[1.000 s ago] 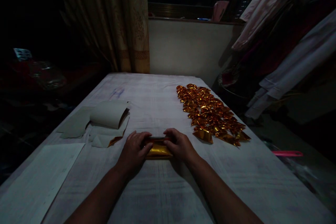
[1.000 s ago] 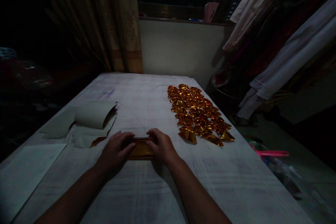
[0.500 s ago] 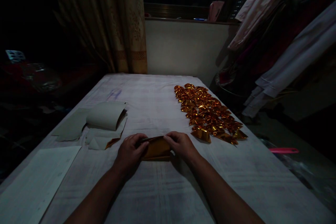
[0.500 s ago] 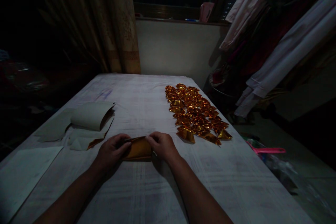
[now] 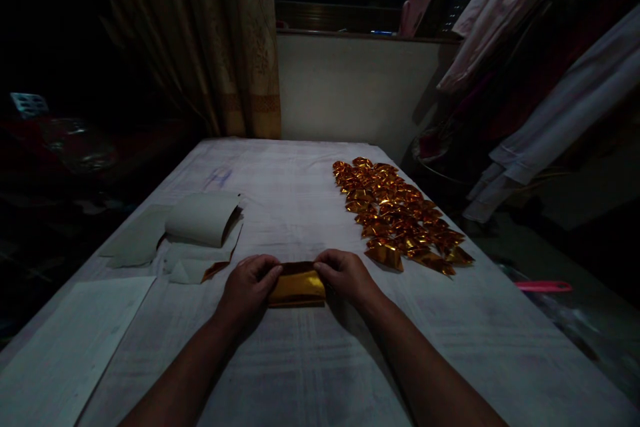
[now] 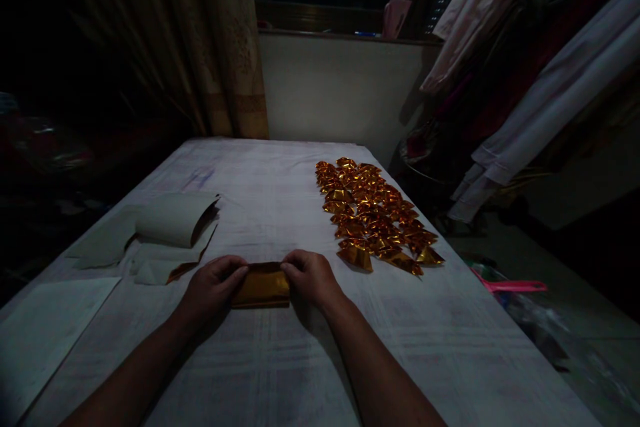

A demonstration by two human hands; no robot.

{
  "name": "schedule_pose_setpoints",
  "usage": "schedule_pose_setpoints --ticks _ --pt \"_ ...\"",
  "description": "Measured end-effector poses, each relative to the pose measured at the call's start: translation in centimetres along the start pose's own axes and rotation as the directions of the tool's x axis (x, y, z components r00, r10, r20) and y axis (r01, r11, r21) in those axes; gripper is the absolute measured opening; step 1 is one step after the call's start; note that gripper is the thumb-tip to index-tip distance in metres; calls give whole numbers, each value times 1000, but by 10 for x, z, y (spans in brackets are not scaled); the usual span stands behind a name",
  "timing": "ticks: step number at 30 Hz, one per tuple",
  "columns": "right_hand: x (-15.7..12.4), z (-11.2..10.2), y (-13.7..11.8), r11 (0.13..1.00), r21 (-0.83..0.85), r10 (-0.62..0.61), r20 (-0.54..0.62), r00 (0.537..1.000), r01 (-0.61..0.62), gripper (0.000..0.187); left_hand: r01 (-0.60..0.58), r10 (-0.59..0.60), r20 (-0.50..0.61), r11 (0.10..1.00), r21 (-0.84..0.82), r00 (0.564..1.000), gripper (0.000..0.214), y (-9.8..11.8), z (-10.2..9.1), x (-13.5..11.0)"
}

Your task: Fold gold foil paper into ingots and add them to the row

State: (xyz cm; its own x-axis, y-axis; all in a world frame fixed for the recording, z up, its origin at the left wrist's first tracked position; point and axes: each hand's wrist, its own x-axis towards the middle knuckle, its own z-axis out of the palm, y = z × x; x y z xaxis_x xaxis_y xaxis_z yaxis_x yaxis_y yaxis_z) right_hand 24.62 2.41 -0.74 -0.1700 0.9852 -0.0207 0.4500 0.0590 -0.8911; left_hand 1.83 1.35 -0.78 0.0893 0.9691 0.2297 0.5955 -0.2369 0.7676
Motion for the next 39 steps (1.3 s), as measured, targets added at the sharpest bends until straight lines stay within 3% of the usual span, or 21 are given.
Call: schedule_pose_setpoints --ticks 9,17,21,24,30,35,39 --pt "-3 0 -8 994 -109 27 -27 999 -29 18 11 -12 22 999 48 1000 26 3 -1 1" --pt "-6 4 -16 863 -504 -17 -112 994 -42 16 -98 95 26 946 309 995 14 2 4 1" --pt "-6 6 -15 852 -523 -29 -119 992 -37 14 -155 161 11 923 351 987 29 -3 6 0" --pt "-6 6 -16 850 -524 -15 -131 991 -57 14 -246 244 56 883 399 968 22 0 4 1" --pt "-6 5 -19 833 -548 8 -126 992 -77 8 -460 373 287 810 364 882 23 15 -1 0" --pt "-4 5 -13 837 -548 -64 -128 990 -17 8 -438 346 289 818 373 892 19 25 0 -7" --pt "-3 5 -9 807 -574 -213 -65 975 139 15 -442 340 309 816 373 888 21 26 0 -9"
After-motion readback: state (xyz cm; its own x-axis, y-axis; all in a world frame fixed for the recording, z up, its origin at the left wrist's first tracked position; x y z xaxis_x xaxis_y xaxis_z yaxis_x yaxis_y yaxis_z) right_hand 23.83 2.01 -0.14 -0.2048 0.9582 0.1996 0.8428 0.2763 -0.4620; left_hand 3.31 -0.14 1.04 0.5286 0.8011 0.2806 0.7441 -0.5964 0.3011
